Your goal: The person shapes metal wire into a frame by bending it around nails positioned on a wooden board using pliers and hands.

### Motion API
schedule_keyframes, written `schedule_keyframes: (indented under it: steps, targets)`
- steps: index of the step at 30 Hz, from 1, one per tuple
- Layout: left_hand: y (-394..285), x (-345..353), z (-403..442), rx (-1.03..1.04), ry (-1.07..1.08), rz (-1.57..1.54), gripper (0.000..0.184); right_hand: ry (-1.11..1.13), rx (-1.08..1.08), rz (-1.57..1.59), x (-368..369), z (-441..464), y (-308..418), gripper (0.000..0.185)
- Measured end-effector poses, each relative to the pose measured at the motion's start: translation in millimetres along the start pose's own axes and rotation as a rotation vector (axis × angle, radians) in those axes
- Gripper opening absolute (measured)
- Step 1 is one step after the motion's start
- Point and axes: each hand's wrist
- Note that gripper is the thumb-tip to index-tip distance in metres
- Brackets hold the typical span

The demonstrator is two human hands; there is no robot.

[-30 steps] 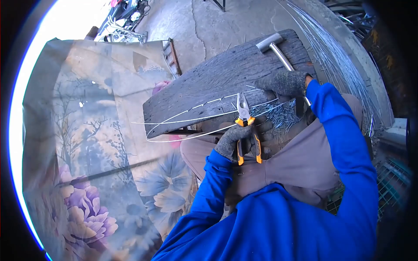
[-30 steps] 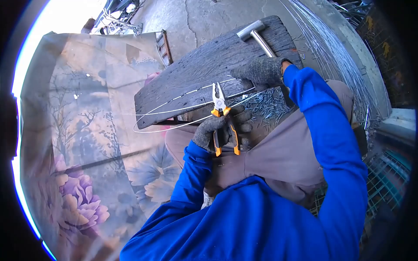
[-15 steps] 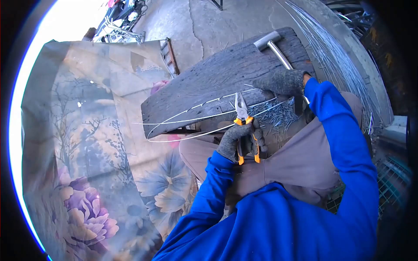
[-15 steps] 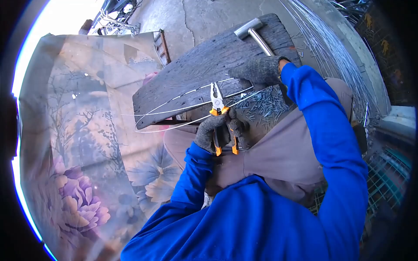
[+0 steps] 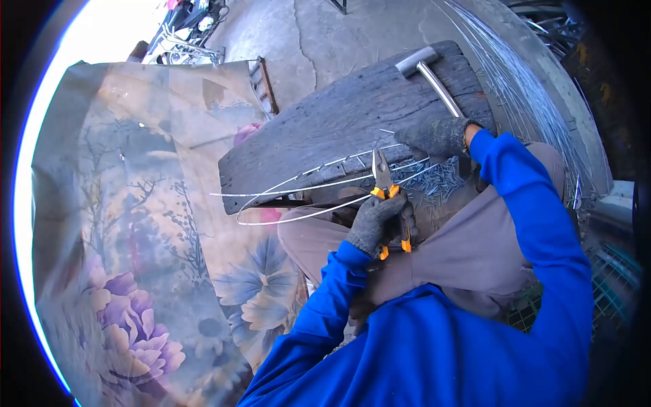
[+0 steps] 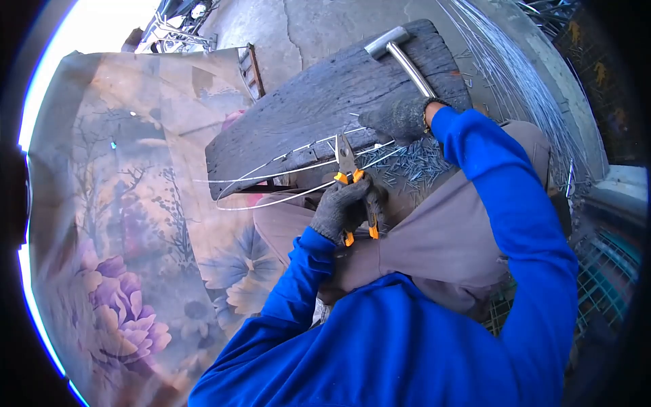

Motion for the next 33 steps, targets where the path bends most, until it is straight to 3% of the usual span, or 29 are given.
schedule_keyframes:
  steps: [5, 7, 8, 10, 11, 13, 15, 19, 21, 28, 30, 33]
  targets:
    - [15.6, -20.5, 14.6, 0.027, -0.13, 0.212, 0.013, -0.117, 0.006, -0.104, 30.1, 14.3, -5.6, 0.062]
    - [30.3, -18.7, 23.6, 0.485, -0.589, 1.242, 0.017, -0.454, -0.172, -0.108, 44.3, 18.4, -7.3, 0.065]
    - [25.7, -22.2, 17.3, 0.488, -0.599, 1.233, 0.017, -0.449, -0.181, -0.114, 44.5, 21.9, -4.9, 0.065]
    - [0.1, -34.3, 5.1, 0.071, -0.171, 0.526, 0.018, -0.295, -0.155, -0.182, 39.2, 27.4, -1.1, 0.069]
    - [-4.6, -29.1, -0.8, 0.057, -0.155, 0.421, 0.02, -0.146, -0.05, -0.143, 20.7, 18.6, 14.6, 0.07]
    - [-11.6, -26.6, -11.9, 0.065, -0.067, 0.309, 0.025, -0.102, -0.014, -0.139, 9.0, 14.6, 20.6, 0.073]
    - [-18.0, -18.9, -28.2, 0.043, 0.037, 0.091, 0.042, -0.068, -0.005, -0.068, 8.6, 16.0, 21.3, 0.072]
    - [-16.8, -35.2, -42.1, 0.022, 0.159, 0.043, 0.056, -0.145, 0.042, -0.128, 7.5, 20.2, 30.9, 0.074]
    - [-21.7, -27.8, -48.1, -0.008, 0.186, -0.022, 0.059, -0.291, -0.076, -0.159, 11.6, 24.4, 25.5, 0.056]
    - [-22.4, -51.5, -45.8, 0.054, 0.296, -0.261, 0.068, -0.266, -0.067, -0.204, -9.1, 18.9, 40.6, 0.048]
    - [-26.5, -53.1, -48.9, 0.071, 0.243, -0.241, 0.067, -0.139, 0.004, -0.105, -18.0, 12.6, 41.4, 0.048]
    - [-33.1, -59.0, -50.1, 0.095, 0.185, -0.21, 0.064, -0.208, -0.08, -0.111, -12.5, 16.3, 30.8, 0.051]
Point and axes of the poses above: each hand's wrist, its own z-axis towards the middle knuckle, its own x-axis out of the palm, y = z × x, and after that the axes turned 1 degree about z, right-handed
